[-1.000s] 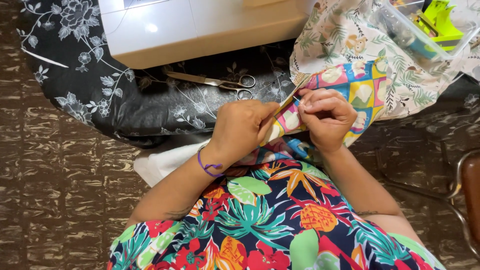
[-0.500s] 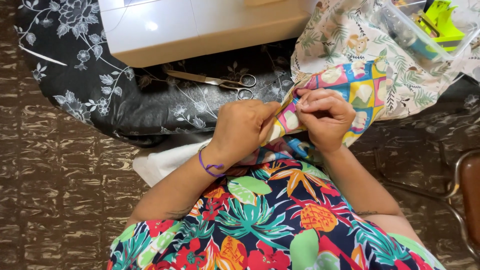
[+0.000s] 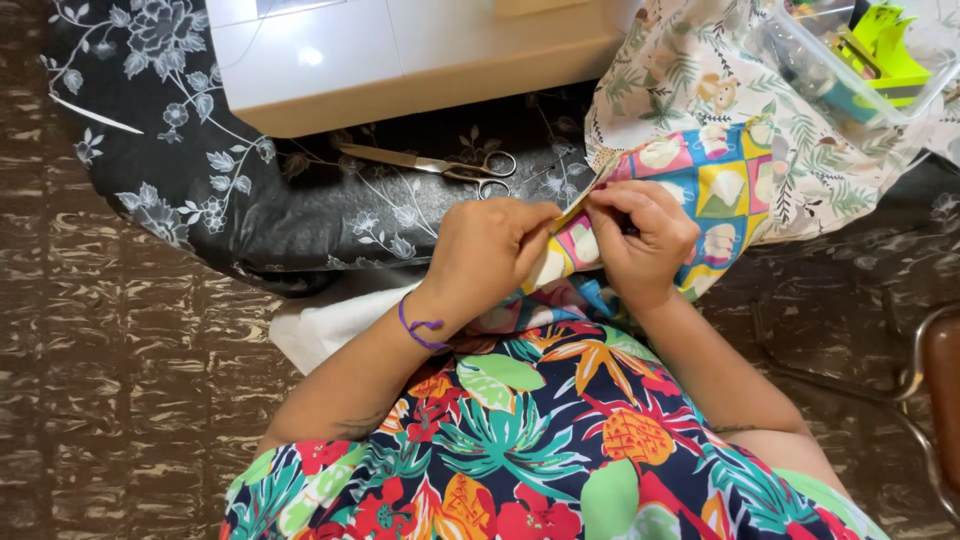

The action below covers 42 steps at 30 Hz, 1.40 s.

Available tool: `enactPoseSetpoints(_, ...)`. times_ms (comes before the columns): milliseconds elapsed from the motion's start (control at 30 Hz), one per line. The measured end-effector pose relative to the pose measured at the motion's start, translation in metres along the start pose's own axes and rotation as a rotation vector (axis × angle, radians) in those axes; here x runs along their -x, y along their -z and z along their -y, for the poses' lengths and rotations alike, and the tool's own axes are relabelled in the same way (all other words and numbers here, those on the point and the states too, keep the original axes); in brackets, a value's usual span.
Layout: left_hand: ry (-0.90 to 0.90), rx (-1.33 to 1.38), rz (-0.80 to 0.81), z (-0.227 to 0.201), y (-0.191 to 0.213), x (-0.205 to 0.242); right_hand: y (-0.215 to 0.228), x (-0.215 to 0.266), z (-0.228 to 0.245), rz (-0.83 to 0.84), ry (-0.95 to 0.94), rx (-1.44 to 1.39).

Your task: Aligning the edges of two pieces of patterned fabric and securing them with pins in preparation for sewing.

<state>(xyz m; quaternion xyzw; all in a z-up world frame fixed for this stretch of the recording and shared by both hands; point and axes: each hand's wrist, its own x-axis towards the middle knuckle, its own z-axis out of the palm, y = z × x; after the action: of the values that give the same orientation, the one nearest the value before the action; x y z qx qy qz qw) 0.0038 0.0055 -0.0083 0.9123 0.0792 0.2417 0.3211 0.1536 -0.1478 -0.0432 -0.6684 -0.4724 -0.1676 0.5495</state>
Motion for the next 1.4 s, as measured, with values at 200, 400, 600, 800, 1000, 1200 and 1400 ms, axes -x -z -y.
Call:
enactPoseSetpoints(200, 0.235, 0.095, 0.135, 0.019, 0.003, -0.013, -0.006, 0.003, -0.007, 0.045, 0.003, 0.143)
enactPoseSetpoints(400, 0.274, 0.006, 0.279, 0.013, 0.023, -0.041, -0.005, 0.002, -0.008, 0.048, -0.021, 0.148)
enactPoseSetpoints(600, 0.212, 0.023, 0.381, 0.004, 0.014, -0.066, -0.002, 0.001, -0.006, 0.058, -0.038, 0.130)
enactPoseSetpoints(800, 0.151, 0.203, 0.392, 0.010, 0.012, -0.065, 0.001, -0.001, -0.005, 0.055, -0.056, 0.091)
enactPoseSetpoints(1000, 0.160, 0.283, 0.396, 0.030, -0.007, -0.063, 0.004, -0.008, 0.003, 0.018, -0.110, 0.006)
enactPoseSetpoints(1200, 0.160, 0.376, 0.424, 0.020, 0.003, -0.060, 0.003, -0.004, 0.001, -0.043, -0.160, -0.090)
enactPoseSetpoints(1400, 0.134, 0.391, 0.436, 0.022, 0.006, -0.058, 0.001, 0.001, -0.004, -0.065, -0.181, -0.193)
